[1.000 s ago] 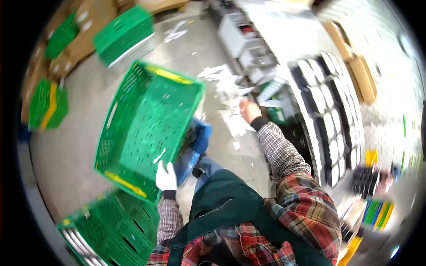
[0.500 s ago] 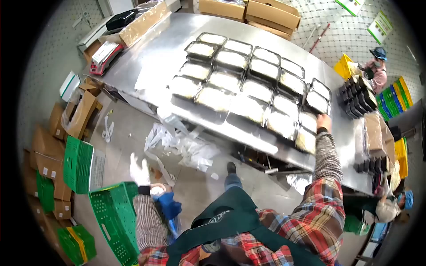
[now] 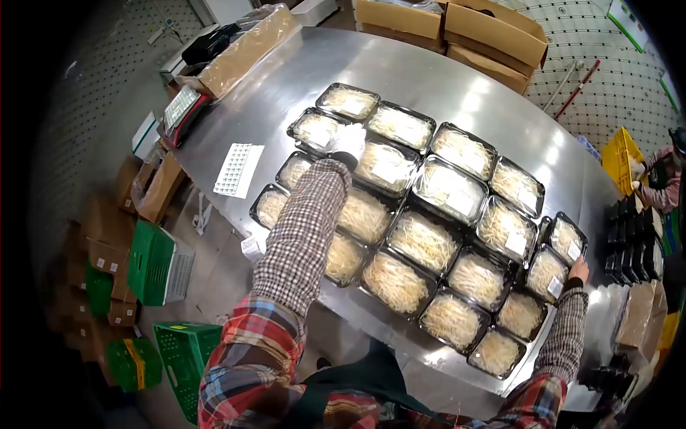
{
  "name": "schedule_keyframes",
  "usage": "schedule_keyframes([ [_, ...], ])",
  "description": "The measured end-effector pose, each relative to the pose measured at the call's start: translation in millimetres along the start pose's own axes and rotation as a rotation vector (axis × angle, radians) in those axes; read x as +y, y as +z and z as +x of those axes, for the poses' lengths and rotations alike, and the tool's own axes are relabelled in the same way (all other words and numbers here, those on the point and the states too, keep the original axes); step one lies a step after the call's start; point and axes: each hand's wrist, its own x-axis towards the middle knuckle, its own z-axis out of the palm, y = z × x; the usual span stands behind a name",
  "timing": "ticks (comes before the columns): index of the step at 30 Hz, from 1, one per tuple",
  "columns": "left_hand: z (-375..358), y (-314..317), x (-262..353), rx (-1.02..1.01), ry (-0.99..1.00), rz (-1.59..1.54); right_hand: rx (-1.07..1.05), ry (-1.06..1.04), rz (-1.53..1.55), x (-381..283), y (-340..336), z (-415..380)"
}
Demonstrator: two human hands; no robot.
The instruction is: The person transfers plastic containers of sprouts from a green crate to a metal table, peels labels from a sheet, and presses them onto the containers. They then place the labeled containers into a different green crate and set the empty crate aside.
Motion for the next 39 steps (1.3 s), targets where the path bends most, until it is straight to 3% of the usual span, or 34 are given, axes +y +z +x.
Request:
schedule_keyframes([
  [5,33,22,27,-0.026,-0.334,-0.054,0.157,-0.01,0.286,-4,-10,-35],
  [7,41,27,16,-0.061,-0.4,-0.196,0.092,-0.033,0.347,6,-13,-39],
  [10,22,-18,7,0.005,-0.029,-0.226,0.133,-0.148,0.463,23,-15,-32],
  [11,14,-37,11,0.028,-0.197,-0.408,0.216,-0.237,0.468,19,-29,-37],
  [13,-9,-41,-14,0.394,0.04,-0.281,0.3,-0.348,0.332,-11,-82,-66],
  [14,-41,-93,-5,0.376,-0.046,-0.189,0.313,-0.367,0.189,-46,-125,-101],
  [16,-102,-132,-39,0.7,0.006,-0.207,0.416,-0.51,-0.055,-97,-185,-166],
  [17,-136,-154,-64,0.763,-0.028,-0.176,0.56,-0.662,-0.041,-89,-187,-160],
  [20,-265,-213,-126,0.699,-0.394,-0.461,0.592,-0.756,-0.114,-144,-233,-238],
  [24,-450,-276,-186,0.748,-0.632,-0.284,0.311,-1.039,0.008,-223,-221,-345],
  [25,-496,-287,-205,0.782,-0.706,-0.261,0.25,-1.193,0.09,-251,-210,-399],
  [26,-600,-313,-235,0.854,-0.849,-0.195,0.167,-1.428,0.189,-290,-200,-503],
  [29,-755,-356,-290,0.971,-1.088,0.01,-0.241,-1.623,0.274,-341,-165,-656],
  [30,-809,-366,-305,0.988,-1.16,0.077,-0.399,-1.802,0.375,-357,-158,-711],
  [32,-905,-379,-328,1.029,-1.422,0.077,-0.713,-1.83,0.518,-382,-136,-834],
  [36,-1074,-329,-383,1.132,-1.692,0.117,-1.096,-2.068,0.377,-403,-93,-1088],
  [37,-1105,-312,-396,1.189,-1.806,-0.04,-1.21,-2.141,0.43,-401,-70,-1144],
  [38,-1145,-279,-411,1.224,-1.777,0.026,-1.3,-2.125,0.447,-406,-18,-1190],
  [39,-1179,-249,-428,1.237,-1.837,0.042,-1.166,-2.207,0.357,-396,-4,-1242],
])
